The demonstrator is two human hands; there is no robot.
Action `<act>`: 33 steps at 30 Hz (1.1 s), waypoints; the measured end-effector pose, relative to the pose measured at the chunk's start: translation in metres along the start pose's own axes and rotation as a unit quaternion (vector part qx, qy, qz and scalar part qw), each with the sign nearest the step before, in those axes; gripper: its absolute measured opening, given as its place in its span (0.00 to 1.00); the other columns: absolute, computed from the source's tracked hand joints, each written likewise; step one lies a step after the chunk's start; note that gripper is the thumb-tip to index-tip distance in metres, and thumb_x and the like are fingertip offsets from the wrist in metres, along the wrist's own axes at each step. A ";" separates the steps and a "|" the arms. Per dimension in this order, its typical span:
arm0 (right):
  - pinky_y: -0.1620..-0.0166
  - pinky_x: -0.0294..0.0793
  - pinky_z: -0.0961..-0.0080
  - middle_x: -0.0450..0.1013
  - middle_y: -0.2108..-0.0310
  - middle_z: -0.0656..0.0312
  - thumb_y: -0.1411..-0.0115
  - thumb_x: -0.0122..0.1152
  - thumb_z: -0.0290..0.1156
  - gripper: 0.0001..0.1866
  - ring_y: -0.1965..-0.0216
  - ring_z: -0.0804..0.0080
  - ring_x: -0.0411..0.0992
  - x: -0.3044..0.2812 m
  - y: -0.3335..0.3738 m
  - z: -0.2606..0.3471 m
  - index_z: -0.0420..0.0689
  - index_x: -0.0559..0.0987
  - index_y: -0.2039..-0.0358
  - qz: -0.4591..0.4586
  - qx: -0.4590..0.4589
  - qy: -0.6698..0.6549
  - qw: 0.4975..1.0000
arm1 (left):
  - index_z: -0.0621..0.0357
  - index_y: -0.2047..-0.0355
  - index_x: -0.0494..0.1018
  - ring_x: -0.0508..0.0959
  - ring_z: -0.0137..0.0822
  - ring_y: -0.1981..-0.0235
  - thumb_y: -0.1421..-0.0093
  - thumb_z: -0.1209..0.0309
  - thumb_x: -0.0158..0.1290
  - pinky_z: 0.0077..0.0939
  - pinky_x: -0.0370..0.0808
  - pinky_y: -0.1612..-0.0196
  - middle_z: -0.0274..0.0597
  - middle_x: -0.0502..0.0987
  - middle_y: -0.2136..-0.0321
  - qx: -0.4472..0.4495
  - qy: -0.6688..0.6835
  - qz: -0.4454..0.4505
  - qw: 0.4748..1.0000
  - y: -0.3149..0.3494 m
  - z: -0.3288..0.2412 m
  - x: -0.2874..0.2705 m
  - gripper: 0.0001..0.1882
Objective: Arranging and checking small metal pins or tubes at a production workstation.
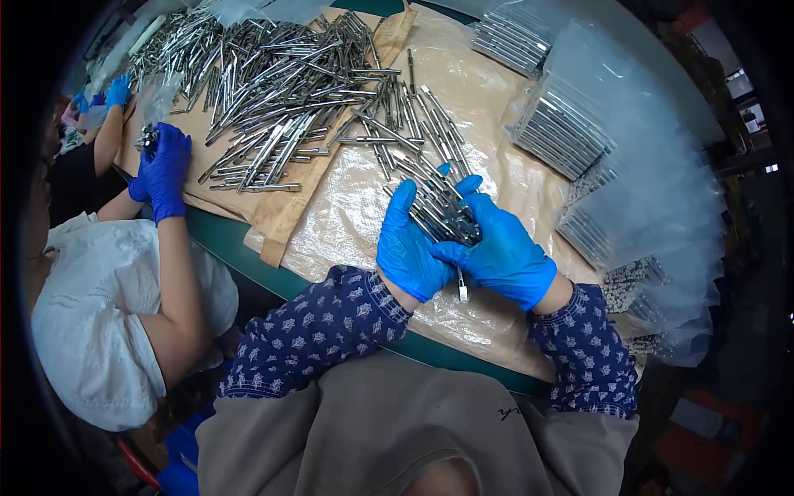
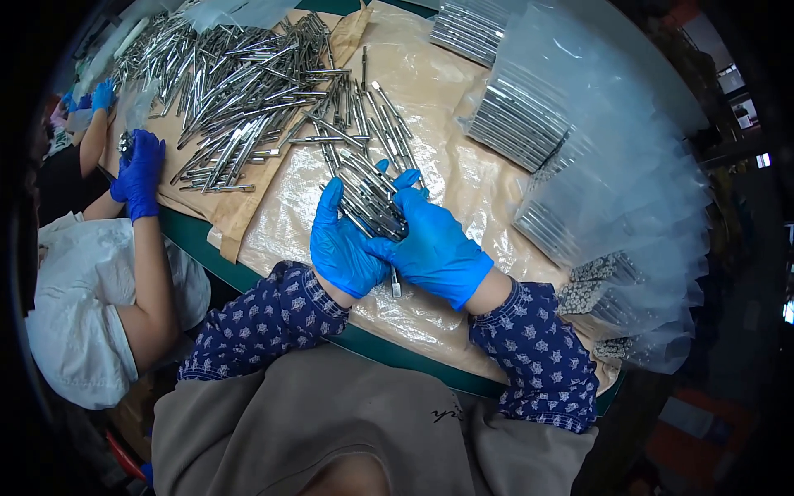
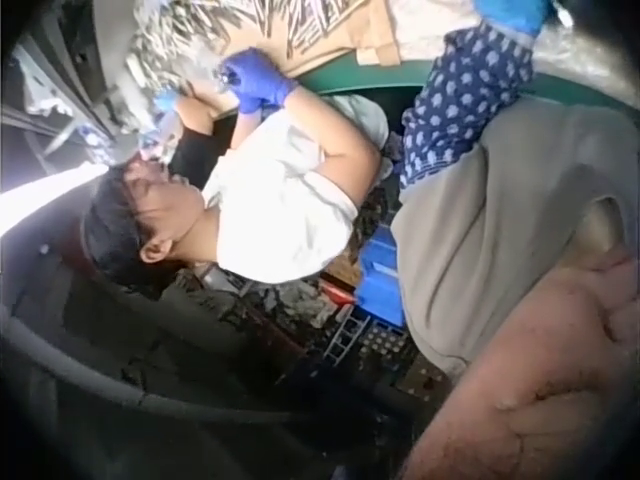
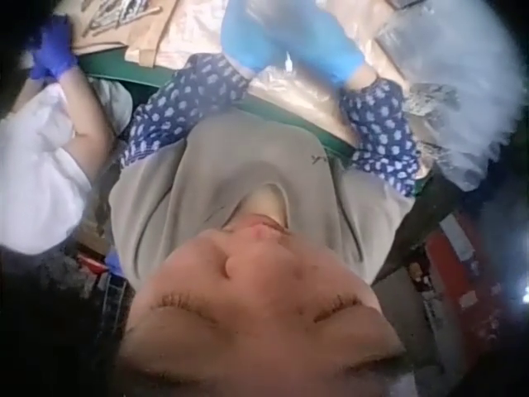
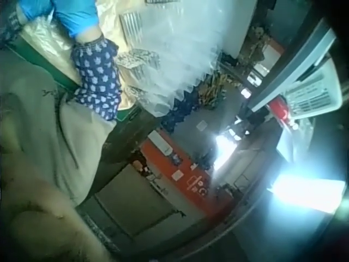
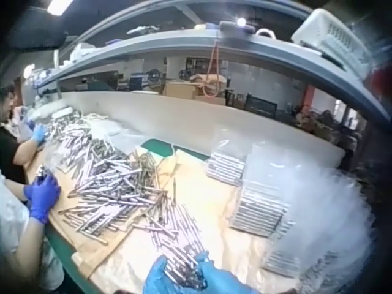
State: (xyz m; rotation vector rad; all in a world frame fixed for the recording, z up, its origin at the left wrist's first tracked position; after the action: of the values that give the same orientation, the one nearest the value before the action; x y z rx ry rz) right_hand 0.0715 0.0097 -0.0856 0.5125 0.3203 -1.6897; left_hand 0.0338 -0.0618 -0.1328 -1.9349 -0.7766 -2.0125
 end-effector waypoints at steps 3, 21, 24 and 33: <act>0.62 0.73 0.68 0.73 0.64 0.46 0.50 0.64 0.36 0.25 0.62 0.52 0.74 0.006 0.000 0.000 0.39 0.67 0.56 0.031 0.028 0.007 0.999 | 0.50 0.42 0.58 0.70 0.46 0.51 0.39 0.48 0.37 0.45 0.68 0.48 0.53 0.64 0.46 0.000 -0.009 -0.002 1.000 0.001 -0.002 -0.001 0.29; 0.80 0.62 0.85 0.67 0.77 0.60 0.44 0.52 0.27 0.19 0.87 0.81 0.59 -0.030 0.023 -0.031 0.37 0.66 0.52 -0.010 0.124 -0.484 0.866 | 0.57 0.45 0.60 0.69 0.53 0.50 0.39 0.52 0.41 0.44 0.70 0.50 0.58 0.66 0.49 -0.101 0.019 0.032 0.994 0.002 0.002 0.000 0.28; 0.79 0.63 0.84 0.65 0.79 0.62 0.43 0.53 0.28 0.18 0.86 0.80 0.59 -0.032 0.024 -0.056 0.37 0.66 0.52 -0.105 0.145 -0.491 0.853 | 0.60 0.45 0.59 0.67 0.53 0.47 0.39 0.53 0.43 0.46 0.69 0.49 0.60 0.64 0.48 -0.088 0.006 0.030 0.996 0.002 -0.003 -0.001 0.28; 0.67 0.71 0.84 0.73 0.70 0.63 0.43 0.56 0.23 0.08 0.71 0.80 0.70 -0.038 0.030 -0.074 0.42 0.73 0.62 -0.235 -0.006 -0.284 0.930 | 0.57 0.43 0.57 0.64 0.55 0.45 0.39 0.55 0.43 0.48 0.67 0.47 0.61 0.61 0.46 -0.079 0.012 0.039 0.996 -0.001 -0.008 0.002 0.28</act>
State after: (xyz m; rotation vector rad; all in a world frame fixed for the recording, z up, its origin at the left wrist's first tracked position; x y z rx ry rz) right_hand 0.1168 0.0728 -0.1284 -0.0936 0.0222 -2.2109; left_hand 0.0262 -0.0653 -0.1305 -1.9869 -0.5425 -2.1022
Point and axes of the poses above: each hand's wrist, its own y-axis away from the middle knuckle, its own x-axis out of the palm, z = x × y, the point moved 6 cm from there along -y, towards the middle knuckle
